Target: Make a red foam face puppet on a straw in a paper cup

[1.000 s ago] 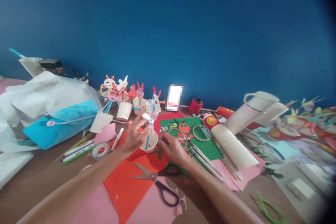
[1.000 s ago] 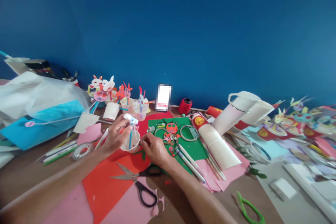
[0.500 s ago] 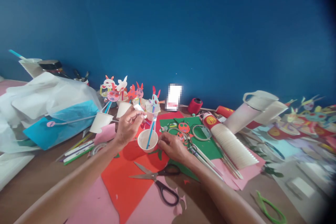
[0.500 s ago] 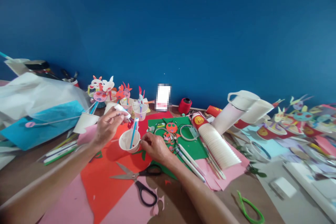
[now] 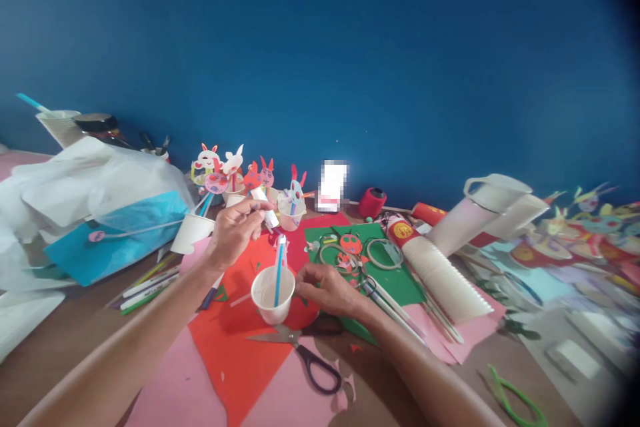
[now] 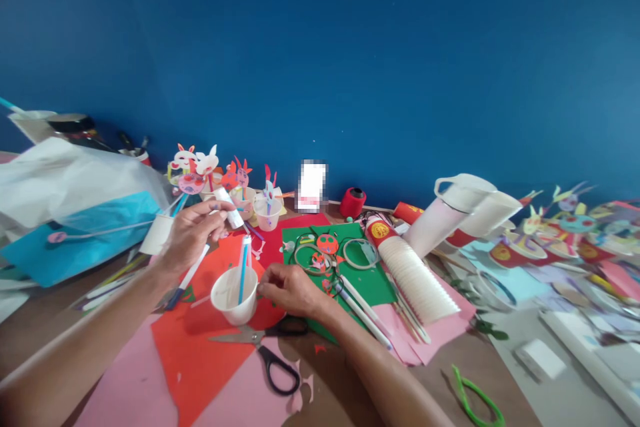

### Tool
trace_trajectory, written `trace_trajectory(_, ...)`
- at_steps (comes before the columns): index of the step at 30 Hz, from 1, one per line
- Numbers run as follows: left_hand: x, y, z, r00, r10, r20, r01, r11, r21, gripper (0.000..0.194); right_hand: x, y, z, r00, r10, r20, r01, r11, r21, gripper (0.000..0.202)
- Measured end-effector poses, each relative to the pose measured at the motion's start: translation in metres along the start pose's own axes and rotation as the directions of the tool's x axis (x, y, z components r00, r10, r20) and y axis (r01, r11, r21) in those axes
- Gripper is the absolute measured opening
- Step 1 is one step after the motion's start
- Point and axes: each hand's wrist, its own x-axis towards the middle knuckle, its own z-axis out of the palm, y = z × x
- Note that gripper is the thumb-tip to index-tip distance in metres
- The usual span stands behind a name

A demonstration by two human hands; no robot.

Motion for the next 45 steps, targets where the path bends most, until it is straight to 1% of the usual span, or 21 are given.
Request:
trace_trajectory(3,-0.001,0.001,0.0,1.0,-0.007,0.024,0.007,1.0,0.0,0.018,-0.002,0.0,0.002,0.999,-0.008,0.041,0.008,1.0,-0.003,0.01)
trace_trajectory(6,-0.001,0.001,-0.001,1.0,-0.015,0.024,0.015,1.0,-0.004,0.018,-0.003,-0.003,0.003,0.997,-0.017,0.073,0.017,1.0,-0.001,0.011)
trace_trajectory(9,-0.002,0.002,0.0,1.0,-0.02,0.02,0.02,1.0,-0.012,0.018,-0.004,-0.007,0.004,0.994,-0.058,0.092,0.058,0.998,-0.003,0.013)
trace_trajectory(15,-0.002,0.003,0.0,1.0,-0.024,0.015,0.025,0.999,-0.028,0.018,-0.006,-0.013,0.006,0.985,-0.14,0.1,0.144,0.989,-0.03,0.013)
trace_trajectory(18,-0.001,0.002,0.001,1.0,-0.018,0.023,0.019,0.999,-0.044,0.017,-0.006,-0.014,0.006,0.984,-0.165,0.067,0.168,0.985,-0.04,0.014)
trace_trajectory(21,0.0,0.0,0.002,0.999,-0.031,0.027,0.032,0.998,-0.054,0.016,-0.006,-0.014,0.006,0.984,-0.173,0.049,0.177,0.981,-0.086,0.014)
trace_trajectory(25,0.001,-0.006,0.002,0.992,-0.085,0.093,0.09,0.994,-0.053,0.015,-0.005,-0.011,0.006,0.981,-0.174,0.08,0.183,0.975,-0.123,0.017)
trace_trajectory(29,0.002,-0.013,0.002,0.978,-0.125,0.168,0.132,0.991,-0.026,0.014,-0.005,-0.009,0.006,0.984,-0.163,0.075,0.17,0.98,-0.101,0.021)
trace_trajectory(33,0.002,-0.02,0.002,0.955,-0.18,0.237,0.187,0.982,-0.004,0.014,-0.005,-0.006,0.002,0.989,-0.135,0.063,0.139,0.988,-0.06,0.018)
trace_trajectory(36,0.003,-0.028,0.002,0.941,-0.214,0.263,0.217,0.976,0.019,0.014,-0.002,-0.003,-0.003,0.994,-0.108,0.008,0.108,0.994,-0.024,0.013)
trace_trajectory(39,0.004,-0.036,0.003,0.927,-0.255,0.273,0.263,0.965,0.007,0.015,0.004,0.005,-0.005,0.99,-0.073,-0.121,0.075,0.997,0.014,0.017)
trace_trajectory(42,0.003,-0.041,0.006,0.907,-0.302,0.293,0.324,0.946,-0.028,0.018,0.011,0.014,-0.003,0.964,0.015,-0.266,0.031,0.985,0.169,0.016)
trace_trajectory(45,0.001,-0.042,0.009,0.879,-0.333,0.341,0.378,0.923,-0.074,0.018,0.016,0.021,-0.001,0.93,0.114,-0.35,-0.007,0.956,0.294,0.018)
